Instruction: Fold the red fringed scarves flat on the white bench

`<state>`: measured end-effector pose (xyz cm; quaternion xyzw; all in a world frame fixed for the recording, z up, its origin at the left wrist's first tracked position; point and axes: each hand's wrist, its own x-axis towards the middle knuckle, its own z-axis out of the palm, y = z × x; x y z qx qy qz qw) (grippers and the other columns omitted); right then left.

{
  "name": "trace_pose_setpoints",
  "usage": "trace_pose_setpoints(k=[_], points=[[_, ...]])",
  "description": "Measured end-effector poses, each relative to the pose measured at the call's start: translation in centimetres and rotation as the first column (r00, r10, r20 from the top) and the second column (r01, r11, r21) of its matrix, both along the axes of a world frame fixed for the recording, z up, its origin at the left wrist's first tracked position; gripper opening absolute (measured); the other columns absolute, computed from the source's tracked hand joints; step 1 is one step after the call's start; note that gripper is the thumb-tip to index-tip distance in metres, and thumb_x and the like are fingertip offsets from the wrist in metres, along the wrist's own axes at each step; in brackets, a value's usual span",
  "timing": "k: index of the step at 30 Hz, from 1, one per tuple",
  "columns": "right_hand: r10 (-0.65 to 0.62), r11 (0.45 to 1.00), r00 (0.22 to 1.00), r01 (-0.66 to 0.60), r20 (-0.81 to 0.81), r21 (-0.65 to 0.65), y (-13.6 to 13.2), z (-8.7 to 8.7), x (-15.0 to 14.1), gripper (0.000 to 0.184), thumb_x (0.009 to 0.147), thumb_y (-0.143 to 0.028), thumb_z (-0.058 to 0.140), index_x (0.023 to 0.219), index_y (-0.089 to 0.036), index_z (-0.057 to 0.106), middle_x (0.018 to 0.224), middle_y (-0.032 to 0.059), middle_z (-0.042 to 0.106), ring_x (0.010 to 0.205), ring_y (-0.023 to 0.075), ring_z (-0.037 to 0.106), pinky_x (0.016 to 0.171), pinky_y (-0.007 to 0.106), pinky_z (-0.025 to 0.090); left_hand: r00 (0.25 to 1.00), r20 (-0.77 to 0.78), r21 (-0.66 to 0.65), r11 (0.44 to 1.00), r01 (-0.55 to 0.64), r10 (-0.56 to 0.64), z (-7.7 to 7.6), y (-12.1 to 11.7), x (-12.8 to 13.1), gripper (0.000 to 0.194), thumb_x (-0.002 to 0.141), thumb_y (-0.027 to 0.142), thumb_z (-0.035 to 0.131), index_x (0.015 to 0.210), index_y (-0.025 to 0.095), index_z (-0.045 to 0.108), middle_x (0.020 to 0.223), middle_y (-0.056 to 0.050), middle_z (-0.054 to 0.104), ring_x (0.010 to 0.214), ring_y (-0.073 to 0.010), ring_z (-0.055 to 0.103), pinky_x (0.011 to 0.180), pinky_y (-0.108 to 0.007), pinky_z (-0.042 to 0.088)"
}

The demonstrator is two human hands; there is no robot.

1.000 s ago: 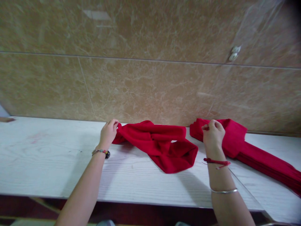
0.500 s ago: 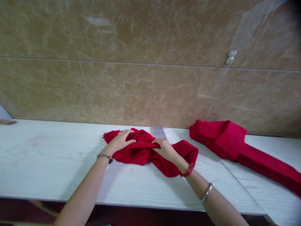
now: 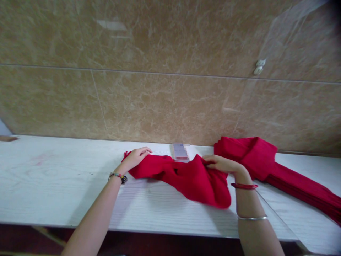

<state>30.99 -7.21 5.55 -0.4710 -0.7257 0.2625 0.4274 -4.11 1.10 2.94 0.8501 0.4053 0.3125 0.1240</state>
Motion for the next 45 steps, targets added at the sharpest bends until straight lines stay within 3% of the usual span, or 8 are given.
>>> trace_pose_setpoints(k=[6,16,24,32,37,39,42,45], points=[[0.032,0.976,0.999,-0.025,-0.027,0.217,0.4,-0.1,-4.7,0.033,0.073,-0.016,0.044,0.098,-0.022,0.064,0.102,0.0032,0.066,0.100,0.0183,0.058,0.092,0.037,0.042,0.997,-0.046,0.064,0.996,-0.057,0.060,-1.2,-0.4,2.1,0.031,0.087,0.026,0.033,0.096,0.018,0.061,0.101,-0.004,0.066,0.097,-0.0172,0.059,0.087,-0.030,0.044],[-0.010,0.981,0.738,-0.125,0.674,0.151,1.5,-5.0,-11.1,0.025,0.082,-0.013,0.046,0.102,-0.017,0.060,0.096,0.0103,0.064,0.090,0.0204,0.060,0.082,0.031,0.043,0.983,0.019,0.292,0.939,-0.180,0.183,-1.9,-0.9,2.9,0.030,0.089,0.022,0.035,0.113,0.016,0.052,0.108,-0.009,0.060,0.099,-0.0186,0.056,0.088,-0.035,0.045],[-0.217,0.946,0.975,0.223,-0.053,0.237,3.4,-3.7,-7.8,0.015,0.080,-0.027,0.041,0.078,-0.021,0.055,0.074,0.0019,0.060,0.072,0.0165,0.055,0.068,0.028,0.043,0.956,-0.284,0.422,0.886,0.194,-0.074,-1.7,-2.3,3.9,0.057,0.069,0.027,0.065,0.122,0.024,0.047,0.125,-0.010,0.042,0.116,-0.0264,0.039,0.096,-0.043,0.035],[-0.313,0.804,0.568,0.585,-0.761,0.106,2.7,-1.2,-1.4,0.019,0.066,-0.036,0.052,0.077,-0.020,0.053,0.063,-0.0062,0.049,0.055,0.0096,0.045,0.055,0.021,0.038,0.982,-0.002,0.536,0.829,-0.159,0.190,-0.4,-1.4,1.5,0.039,0.072,0.005,0.044,0.107,0.018,0.057,0.103,-0.007,0.057,0.096,-0.0198,0.053,0.088,-0.033,0.043],[-0.641,0.570,0.514,0.816,-0.570,0.095,2.9,-1.4,4.4,0.014,0.060,-0.025,0.048,0.068,-0.019,0.058,0.061,-0.0035,0.053,0.063,0.0142,0.049,0.069,0.031,0.042,0.920,0.129,0.415,0.823,-0.388,0.369,-0.5,-0.1,-0.5,0.035,0.078,0.009,0.039,0.107,0.018,0.056,0.100,-0.006,0.061,0.093,-0.0188,0.056,0.085,-0.032,0.045],[-0.684,0.607,0.653,0.757,-0.326,0.242,2.9,-1.5,4.1,0.015,0.057,-0.019,0.049,0.067,-0.020,0.061,0.064,-0.0002,0.057,0.070,0.0178,0.053,0.076,0.036,0.042,0.933,0.085,0.395,0.848,-0.353,0.349,-0.9,-0.2,0.4,0.031,0.082,0.012,0.037,0.105,0.018,0.057,0.100,-0.006,0.062,0.092,-0.0179,0.057,0.084,-0.031,0.045],[-0.469,0.825,0.881,0.410,0.067,0.388,2.4,-1.3,1.0,0.025,0.059,-0.013,0.051,0.078,-0.021,0.065,0.084,0.0051,0.065,0.087,0.0215,0.057,0.085,0.038,0.041,0.976,-0.013,0.390,0.900,-0.197,0.219,-1.6,-1.3,2.9,0.027,0.087,0.019,0.035,0.103,0.018,0.057,0.100,-0.006,0.062,0.091,-0.0169,0.058,0.084,-0.030,0.046],[-0.067,0.981,0.922,-0.010,0.381,0.196,1.5,-1.2,-2.8,0.032,0.070,-0.017,0.052,0.100,-0.021,0.064,0.104,0.0057,0.065,0.097,0.0203,0.058,0.089,0.036,0.042,0.993,-0.102,0.370,0.929,-0.012,0.054,-2.0,-2.8,5.0,0.026,0.089,0.027,0.037,0.105,0.019,0.057,0.100,-0.006,0.061,0.094,-0.0172,0.056,0.086,-0.031,0.045]])
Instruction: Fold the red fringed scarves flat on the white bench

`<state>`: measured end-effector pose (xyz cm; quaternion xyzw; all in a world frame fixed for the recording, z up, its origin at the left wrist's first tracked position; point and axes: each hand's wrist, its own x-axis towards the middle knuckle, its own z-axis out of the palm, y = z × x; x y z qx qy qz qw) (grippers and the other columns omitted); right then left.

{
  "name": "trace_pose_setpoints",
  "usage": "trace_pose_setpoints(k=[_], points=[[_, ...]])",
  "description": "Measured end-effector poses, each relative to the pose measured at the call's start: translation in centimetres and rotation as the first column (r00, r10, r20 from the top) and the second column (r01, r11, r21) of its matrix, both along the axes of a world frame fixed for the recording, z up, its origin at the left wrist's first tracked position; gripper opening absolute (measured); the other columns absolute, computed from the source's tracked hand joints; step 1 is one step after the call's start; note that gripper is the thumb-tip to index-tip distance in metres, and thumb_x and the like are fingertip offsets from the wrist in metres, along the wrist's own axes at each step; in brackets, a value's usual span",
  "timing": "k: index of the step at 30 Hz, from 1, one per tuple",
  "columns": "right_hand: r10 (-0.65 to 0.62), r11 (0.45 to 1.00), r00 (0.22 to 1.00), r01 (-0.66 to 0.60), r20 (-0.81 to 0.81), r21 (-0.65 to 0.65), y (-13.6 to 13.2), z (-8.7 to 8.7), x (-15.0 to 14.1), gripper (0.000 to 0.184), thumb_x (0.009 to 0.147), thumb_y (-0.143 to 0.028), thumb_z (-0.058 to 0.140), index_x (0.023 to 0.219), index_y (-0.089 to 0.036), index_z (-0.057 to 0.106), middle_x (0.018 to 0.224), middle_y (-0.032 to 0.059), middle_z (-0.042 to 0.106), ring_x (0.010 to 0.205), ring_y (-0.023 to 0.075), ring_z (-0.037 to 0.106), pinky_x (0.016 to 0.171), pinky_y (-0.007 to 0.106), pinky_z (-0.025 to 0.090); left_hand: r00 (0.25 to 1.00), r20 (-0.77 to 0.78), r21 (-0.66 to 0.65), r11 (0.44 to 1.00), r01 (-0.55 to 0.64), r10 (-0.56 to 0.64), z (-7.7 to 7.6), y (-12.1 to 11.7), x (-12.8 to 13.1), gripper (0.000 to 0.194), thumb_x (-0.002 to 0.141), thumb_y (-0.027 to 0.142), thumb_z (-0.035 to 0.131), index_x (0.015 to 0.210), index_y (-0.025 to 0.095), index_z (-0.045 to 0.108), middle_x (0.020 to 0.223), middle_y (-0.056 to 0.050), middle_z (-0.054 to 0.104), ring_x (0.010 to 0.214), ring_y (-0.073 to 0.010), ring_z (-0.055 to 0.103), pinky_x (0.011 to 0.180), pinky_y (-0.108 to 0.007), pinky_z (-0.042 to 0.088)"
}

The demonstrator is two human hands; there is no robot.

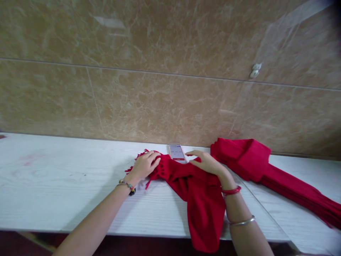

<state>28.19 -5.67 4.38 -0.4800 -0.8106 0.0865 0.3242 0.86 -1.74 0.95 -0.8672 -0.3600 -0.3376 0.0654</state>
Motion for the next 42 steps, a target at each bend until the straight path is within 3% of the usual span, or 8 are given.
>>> trace_pose_setpoints(k=[4,8,13,18,26,34,38,42], points=[[0.166,0.978,0.959,-0.130,0.230,-0.163,-0.1,-0.9,-2.9,0.035,0.073,-0.019,0.059,0.108,-0.021,0.061,0.110,0.0071,0.063,0.101,0.0218,0.057,0.090,0.035,0.042,0.985,-0.123,-0.042,0.992,0.120,-0.125,-0.3,-0.5,0.4,0.046,0.078,0.043,0.055,0.118,0.021,0.051,0.108,-0.008,0.054,0.099,-0.0212,0.053,0.089,-0.035,0.043],[0.180,0.971,0.919,-0.109,0.351,-0.212,0.4,-1.7,-3.7,0.018,0.076,-0.012,0.054,0.087,-0.018,0.068,0.090,0.0069,0.069,0.083,0.0204,0.062,0.079,0.031,0.045,0.984,-0.164,-0.030,0.998,0.059,-0.063,-1.1,0.7,-0.4,0.070,0.067,0.039,0.068,0.129,0.025,0.041,0.123,-0.010,0.042,0.110,-0.0274,0.045,0.094,-0.042,0.039],[0.071,0.992,0.978,-0.048,0.194,-0.120,0.2,-1.3,-3.9,0.018,0.081,-0.017,0.049,0.079,-0.017,0.067,0.080,0.0049,0.068,0.073,0.0169,0.061,0.069,0.027,0.045,0.994,-0.060,-0.118,0.988,-0.099,0.093,-2.0,1.9,-0.8,0.071,0.075,0.017,0.055,0.138,0.026,0.024,0.122,-0.010,0.045,0.110,-0.0242,0.048,0.094,-0.039,0.040],[0.183,0.958,0.946,-0.111,0.267,-0.265,0.2,-1.8,-4.2,0.019,0.079,-0.023,0.054,0.092,-0.018,0.067,0.092,0.0056,0.069,0.082,0.0176,0.061,0.074,0.025,0.043,0.990,-0.051,-0.207,0.969,-0.137,0.130,-1.7,2.1,-0.9,0.066,0.077,0.010,0.049,0.136,0.026,0.027,0.123,-0.008,0.049,0.111,-0.0220,0.049,0.094,-0.035,0.040],[0.028,0.967,0.934,0.066,0.357,-0.248,-0.1,-2.3,-5.7,0.016,0.077,-0.015,0.051,0.077,-0.018,0.067,0.076,0.0046,0.068,0.070,0.0159,0.060,0.063,0.022,0.040,0.989,0.095,-0.140,0.985,-0.101,0.115,-0.7,2.0,-1.6,0.067,0.073,0.001,0.046,0.135,0.024,0.031,0.105,-0.004,0.060,0.095,-0.0163,0.058,0.087,-0.029,0.046],[0.043,0.980,0.974,0.001,0.221,-0.198,0.4,-2.4,-5.5,0.023,0.078,-0.009,0.048,0.094,-0.012,0.064,0.093,0.0089,0.067,0.082,0.0159,0.060,0.073,0.024,0.042,0.958,0.097,-0.105,0.960,-0.258,0.268,0.1,1.6,-2.0,0.060,0.076,0.007,0.049,0.133,0.023,0.035,0.102,-0.005,0.063,0.092,-0.0182,0.059,0.082,-0.028,0.047],[0.254,0.947,0.906,-0.161,0.339,-0.278,0.6,-3.1,-5.5,0.031,0.075,-0.008,0.051,0.102,-0.014,0.063,0.101,0.0089,0.066,0.089,0.0176,0.059,0.080,0.025,0.042,0.972,-0.013,-0.117,0.965,-0.234,0.234,-1.0,2.1,-1.5,0.056,0.079,0.013,0.048,0.133,0.021,0.035,0.102,-0.007,0.061,0.091,-0.0201,0.059,0.080,-0.031,0.047],[0.057,0.983,0.946,0.004,0.319,-0.186,0.6,-3.1,-5.6,0.018,0.077,-0.014,0.049,0.078,-0.017,0.066,0.082,0.0072,0.068,0.076,0.0183,0.060,0.070,0.026,0.041,0.991,-0.025,-0.052,0.990,-0.132,0.131,-1.4,2.2,-1.4,0.061,0.075,0.009,0.049,0.133,0.021,0.034,0.110,-0.009,0.054,0.099,-0.0205,0.053,0.088,-0.034,0.043]])
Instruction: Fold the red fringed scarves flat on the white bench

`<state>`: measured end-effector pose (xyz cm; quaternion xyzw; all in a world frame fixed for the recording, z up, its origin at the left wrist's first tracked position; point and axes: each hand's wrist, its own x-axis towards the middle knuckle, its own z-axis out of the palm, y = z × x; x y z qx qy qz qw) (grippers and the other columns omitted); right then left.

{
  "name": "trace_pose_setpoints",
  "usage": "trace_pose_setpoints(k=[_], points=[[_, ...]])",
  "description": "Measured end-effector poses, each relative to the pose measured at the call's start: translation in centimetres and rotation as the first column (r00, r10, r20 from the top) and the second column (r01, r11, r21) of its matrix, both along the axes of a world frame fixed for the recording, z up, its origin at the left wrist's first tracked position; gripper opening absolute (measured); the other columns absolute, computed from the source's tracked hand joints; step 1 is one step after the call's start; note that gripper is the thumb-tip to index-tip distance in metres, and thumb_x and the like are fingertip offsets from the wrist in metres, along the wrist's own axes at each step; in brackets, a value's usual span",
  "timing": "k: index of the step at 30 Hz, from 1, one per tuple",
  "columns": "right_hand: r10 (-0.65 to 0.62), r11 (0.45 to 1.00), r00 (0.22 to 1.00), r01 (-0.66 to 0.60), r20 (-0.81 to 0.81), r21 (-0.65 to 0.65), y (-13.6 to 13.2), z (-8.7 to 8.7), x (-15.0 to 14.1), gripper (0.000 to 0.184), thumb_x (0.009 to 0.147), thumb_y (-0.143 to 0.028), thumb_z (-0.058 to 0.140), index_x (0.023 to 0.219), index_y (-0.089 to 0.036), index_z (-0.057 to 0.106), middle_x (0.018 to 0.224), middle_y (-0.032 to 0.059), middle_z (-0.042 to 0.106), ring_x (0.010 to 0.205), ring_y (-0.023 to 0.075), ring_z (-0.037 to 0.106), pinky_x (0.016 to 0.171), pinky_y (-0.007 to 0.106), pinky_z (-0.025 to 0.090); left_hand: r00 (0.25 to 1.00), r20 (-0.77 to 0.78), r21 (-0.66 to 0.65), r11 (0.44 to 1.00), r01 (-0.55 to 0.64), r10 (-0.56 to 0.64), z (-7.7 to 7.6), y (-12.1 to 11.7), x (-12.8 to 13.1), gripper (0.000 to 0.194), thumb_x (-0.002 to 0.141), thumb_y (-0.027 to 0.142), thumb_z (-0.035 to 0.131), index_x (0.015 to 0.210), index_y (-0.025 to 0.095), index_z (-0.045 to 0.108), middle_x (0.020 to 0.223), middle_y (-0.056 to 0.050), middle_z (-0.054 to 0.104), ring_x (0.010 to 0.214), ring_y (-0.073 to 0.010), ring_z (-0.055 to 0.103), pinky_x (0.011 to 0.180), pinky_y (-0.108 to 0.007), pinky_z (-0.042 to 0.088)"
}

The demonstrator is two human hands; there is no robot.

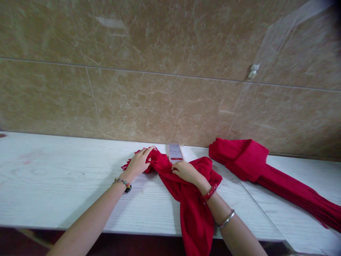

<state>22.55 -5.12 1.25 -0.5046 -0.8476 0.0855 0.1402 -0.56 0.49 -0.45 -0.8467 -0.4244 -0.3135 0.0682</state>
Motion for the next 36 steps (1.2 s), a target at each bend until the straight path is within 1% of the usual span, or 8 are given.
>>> trace_pose_setpoints(k=[4,10,15,24,29,32,34,36], points=[[-0.203,0.944,0.894,0.287,-0.400,0.164,0.5,0.9,0.9,0.020,0.080,-0.022,0.043,0.074,-0.017,0.061,0.065,0.0030,0.062,0.061,0.0153,0.054,0.058,0.024,0.037,0.995,0.066,0.196,0.979,0.055,-0.069,0.7,-1.7,0.8,0.060,0.074,0.017,0.055,0.131,0.019,0.038,0.116,-0.012,0.042,0.110,-0.0245,0.043,0.094,-0.041,0.037],[-0.087,0.899,0.501,0.412,-0.861,0.150,1.3,1.7,3.0,0.029,0.077,-0.043,0.046,0.068,-0.017,0.055,0.060,-0.0023,0.052,0.057,0.0122,0.044,0.054,0.024,0.033,0.848,-0.289,0.196,0.839,0.507,-0.445,0.5,-4.3,4.2,0.037,0.082,0.024,0.054,0.119,0.025,0.050,0.113,-0.007,0.052,0.109,-0.0210,0.044,0.095,-0.040,0.032],[-0.090,0.897,0.282,0.439,-0.955,0.045,1.0,2.5,4.0,0.028,0.070,-0.045,0.054,0.067,-0.017,0.056,0.060,-0.0038,0.051,0.058,0.0113,0.043,0.056,0.023,0.034,0.929,-0.171,0.249,0.898,0.364,-0.329,-0.1,-2.6,3.5,0.035,0.087,0.006,0.037,0.114,0.019,0.054,0.091,-0.004,0.062,0.086,-0.0144,0.055,0.084,-0.033,0.040],[-0.115,0.817,0.276,0.572,-0.954,0.067,1.2,2.6,6.2,0.032,0.069,-0.048,0.053,0.068,-0.016,0.055,0.062,-0.0025,0.052,0.061,0.0122,0.047,0.056,0.024,0.037,0.996,0.074,0.290,0.957,0.023,-0.046,2.3,-1.0,0.3,0.023,0.084,0.014,0.042,0.093,0.018,0.063,0.084,-0.005,0.062,0.085,-0.0190,0.054,0.082,-0.033,0.042],[-0.063,0.545,0.132,0.835,-0.989,0.077,0.2,3.3,9.7,0.034,0.075,-0.052,0.045,0.061,-0.020,0.041,0.052,-0.0070,0.037,0.049,0.0092,0.038,0.047,0.023,0.032,0.946,0.238,0.226,0.935,-0.273,0.219,3.1,0.1,-2.6,0.024,0.080,0.011,0.042,0.088,0.019,0.063,0.084,-0.005,0.058,0.080,-0.0191,0.054,0.076,-0.032,0.043],[0.041,0.419,0.068,0.904,-0.997,0.079,-0.5,3.9,11.6,0.033,0.078,-0.049,0.042,0.060,-0.022,0.035,0.050,-0.0079,0.034,0.045,0.0089,0.035,0.045,0.023,0.031,0.879,0.408,0.141,0.934,-0.328,0.248,3.6,0.8,-4.5,0.025,0.078,0.007,0.039,0.085,0.016,0.061,0.085,-0.005,0.056,0.082,-0.0192,0.053,0.075,-0.031,0.043],[0.003,0.424,0.156,0.895,-0.988,0.142,-0.6,4.1,11.9,0.032,0.079,-0.047,0.042,0.060,-0.022,0.038,0.050,-0.0071,0.037,0.046,0.0095,0.036,0.047,0.024,0.032,0.872,0.449,0.086,0.961,-0.261,0.197,3.8,0.8,-4.7,0.024,0.077,0.006,0.039,0.085,0.014,0.060,0.084,-0.004,0.056,0.078,-0.0169,0.054,0.070,-0.028,0.044],[-0.099,0.513,0.328,0.826,-0.940,0.234,-0.3,4.0,10.9,0.031,0.079,-0.045,0.044,0.061,-0.020,0.045,0.051,-0.0051,0.042,0.048,0.0106,0.040,0.049,0.025,0.034,0.893,0.440,0.056,0.990,-0.131,0.094,3.7,0.4,-3.8,0.023,0.076,0.006,0.039,0.085,0.014,0.059,0.083,-0.002,0.058,0.074,-0.0141,0.055,0.068,-0.025,0.044]])
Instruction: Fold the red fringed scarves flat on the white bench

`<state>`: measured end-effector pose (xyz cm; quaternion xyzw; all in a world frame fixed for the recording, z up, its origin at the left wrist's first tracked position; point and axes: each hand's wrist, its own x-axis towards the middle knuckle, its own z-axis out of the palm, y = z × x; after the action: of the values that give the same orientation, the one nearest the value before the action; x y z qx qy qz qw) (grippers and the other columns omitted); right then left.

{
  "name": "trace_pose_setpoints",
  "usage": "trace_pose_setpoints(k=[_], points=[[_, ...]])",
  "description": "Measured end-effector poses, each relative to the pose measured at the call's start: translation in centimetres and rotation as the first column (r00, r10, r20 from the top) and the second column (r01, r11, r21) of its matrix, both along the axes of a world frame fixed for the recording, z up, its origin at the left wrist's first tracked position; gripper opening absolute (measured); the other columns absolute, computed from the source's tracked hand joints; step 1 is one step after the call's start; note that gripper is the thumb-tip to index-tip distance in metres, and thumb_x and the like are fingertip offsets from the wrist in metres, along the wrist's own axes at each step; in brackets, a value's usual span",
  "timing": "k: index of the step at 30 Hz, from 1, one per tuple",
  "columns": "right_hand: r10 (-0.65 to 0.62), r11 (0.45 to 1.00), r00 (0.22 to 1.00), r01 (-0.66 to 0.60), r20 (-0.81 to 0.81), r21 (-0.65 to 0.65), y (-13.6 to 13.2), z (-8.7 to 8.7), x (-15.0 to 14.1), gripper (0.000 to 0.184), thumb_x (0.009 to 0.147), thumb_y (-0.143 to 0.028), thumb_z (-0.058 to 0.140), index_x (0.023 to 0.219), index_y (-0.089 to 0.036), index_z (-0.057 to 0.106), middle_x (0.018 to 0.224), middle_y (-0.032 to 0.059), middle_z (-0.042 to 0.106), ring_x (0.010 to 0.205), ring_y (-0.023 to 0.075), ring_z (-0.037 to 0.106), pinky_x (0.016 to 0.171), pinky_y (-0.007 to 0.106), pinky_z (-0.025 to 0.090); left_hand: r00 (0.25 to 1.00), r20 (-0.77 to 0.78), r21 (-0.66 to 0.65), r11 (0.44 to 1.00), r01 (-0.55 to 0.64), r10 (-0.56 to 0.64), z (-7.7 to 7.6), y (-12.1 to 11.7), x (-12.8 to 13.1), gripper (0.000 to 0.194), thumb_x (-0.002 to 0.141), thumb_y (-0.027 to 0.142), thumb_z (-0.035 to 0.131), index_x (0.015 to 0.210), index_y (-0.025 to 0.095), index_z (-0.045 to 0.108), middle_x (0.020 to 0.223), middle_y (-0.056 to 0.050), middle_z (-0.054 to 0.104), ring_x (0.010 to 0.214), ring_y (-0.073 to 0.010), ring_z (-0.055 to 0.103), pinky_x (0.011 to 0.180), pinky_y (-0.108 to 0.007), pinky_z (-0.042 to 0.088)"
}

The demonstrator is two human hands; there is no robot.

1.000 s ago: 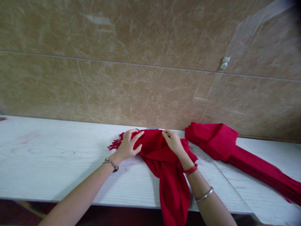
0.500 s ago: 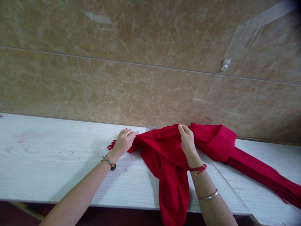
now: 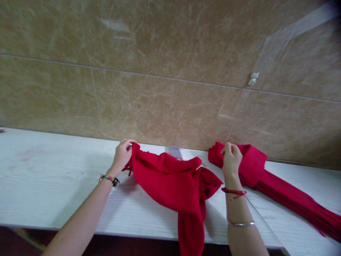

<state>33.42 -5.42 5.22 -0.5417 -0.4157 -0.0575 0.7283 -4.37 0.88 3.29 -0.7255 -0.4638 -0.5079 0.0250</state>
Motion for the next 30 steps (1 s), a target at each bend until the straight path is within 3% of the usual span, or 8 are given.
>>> trace_pose_setpoints(k=[2,5,10,13,17,19,25,30], points=[[0.161,0.979,0.963,-0.129,0.215,-0.155,0.4,-0.5,-2.1,0.029,0.080,-0.042,0.044,0.065,-0.018,0.050,0.057,-0.0018,0.050,0.054,0.0124,0.046,0.054,0.025,0.037,0.991,-0.020,0.001,0.991,0.131,-0.131,-0.2,-0.8,1.7,0.021,0.078,0.008,0.039,0.083,0.016,0.058,0.084,-0.001,0.058,0.078,-0.0135,0.055,0.073,-0.025,0.045],[0.458,0.877,0.728,-0.275,0.510,-0.394,0.9,-1.8,-6.2,0.020,0.080,-0.034,0.050,0.087,-0.017,0.058,0.085,0.0069,0.062,0.079,0.0178,0.056,0.071,0.029,0.043,0.951,-0.074,0.019,0.953,0.303,-0.300,-0.5,-2.4,4.1,0.017,0.081,0.012,0.039,0.079,0.018,0.054,0.085,-0.003,0.057,0.086,-0.0149,0.054,0.081,-0.028,0.043],[0.773,0.615,0.341,-0.190,0.536,-0.765,0.6,-4.1,-10.4,0.032,0.077,-0.014,0.052,0.108,-0.016,0.058,0.106,0.0109,0.063,0.098,0.0208,0.057,0.087,0.032,0.040,0.916,-0.088,0.015,0.919,0.394,-0.391,-1.3,-3.5,5.6,0.015,0.080,0.011,0.038,0.077,0.018,0.051,0.085,-0.003,0.052,0.087,-0.0156,0.052,0.081,-0.030,0.043],[0.827,0.543,0.284,-0.179,0.485,-0.820,0.0,-3.8,-10.5,0.023,0.078,-0.010,0.046,0.088,-0.017,0.066,0.091,0.0061,0.068,0.087,0.0179,0.061,0.082,0.027,0.042,0.937,-0.038,0.010,0.938,0.347,-0.346,-1.9,-3.7,5.9,0.018,0.082,0.011,0.034,0.077,0.018,0.051,0.080,-0.003,0.051,0.080,-0.0152,0.052,0.076,-0.030,0.044],[0.836,0.489,0.399,-0.230,0.377,-0.841,-0.6,-2.5,-9.8,0.026,0.084,-0.023,0.042,0.078,-0.017,0.066,0.060,0.0012,0.064,0.054,0.0136,0.059,0.059,0.023,0.044,0.956,0.013,0.002,0.956,0.292,-0.292,-2.1,-4.6,6.8,0.018,0.081,0.011,0.035,0.079,0.018,0.051,0.082,-0.003,0.053,0.082,-0.0157,0.052,0.078,-0.031,0.044],[0.809,0.509,0.451,-0.215,0.378,-0.834,-0.5,-2.4,-9.7,0.025,0.084,-0.025,0.042,0.084,-0.017,0.067,0.054,-0.0004,0.060,0.049,0.0131,0.056,0.057,0.024,0.044,0.963,0.060,0.017,0.965,0.260,-0.261,-2.0,-5.1,7.6,0.007,0.079,0.016,0.043,0.079,0.018,0.050,0.082,-0.003,0.053,0.081,-0.0159,0.052,0.077,-0.031,0.044],[0.592,0.799,0.580,-0.334,0.559,-0.500,0.5,-3.0,-10.1,0.042,0.081,-0.020,0.048,0.123,-0.020,0.048,0.102,0.0088,0.059,0.091,0.0178,0.056,0.079,0.029,0.044,0.898,0.318,-0.098,0.931,0.352,-0.305,-1.5,-5.2,10.8,0.019,0.074,0.015,0.053,0.087,0.020,0.040,0.087,-0.003,0.051,0.079,-0.0140,0.054,0.071,-0.029,0.046],[0.597,0.800,0.487,-0.416,0.638,-0.432,0.5,-2.5,-9.1,0.033,0.084,-0.016,0.044,0.113,-0.026,0.057,0.123,0.0089,0.046,0.114,0.0199,0.044,0.096,0.038,0.036,0.870,0.263,-0.233,0.848,0.476,-0.416,-1.6,-5.2,12.7,0.036,0.065,0.013,0.061,0.085,0.021,0.031,0.068,0.007,0.042,0.060,-0.0089,0.048,0.057,-0.021,0.040]])
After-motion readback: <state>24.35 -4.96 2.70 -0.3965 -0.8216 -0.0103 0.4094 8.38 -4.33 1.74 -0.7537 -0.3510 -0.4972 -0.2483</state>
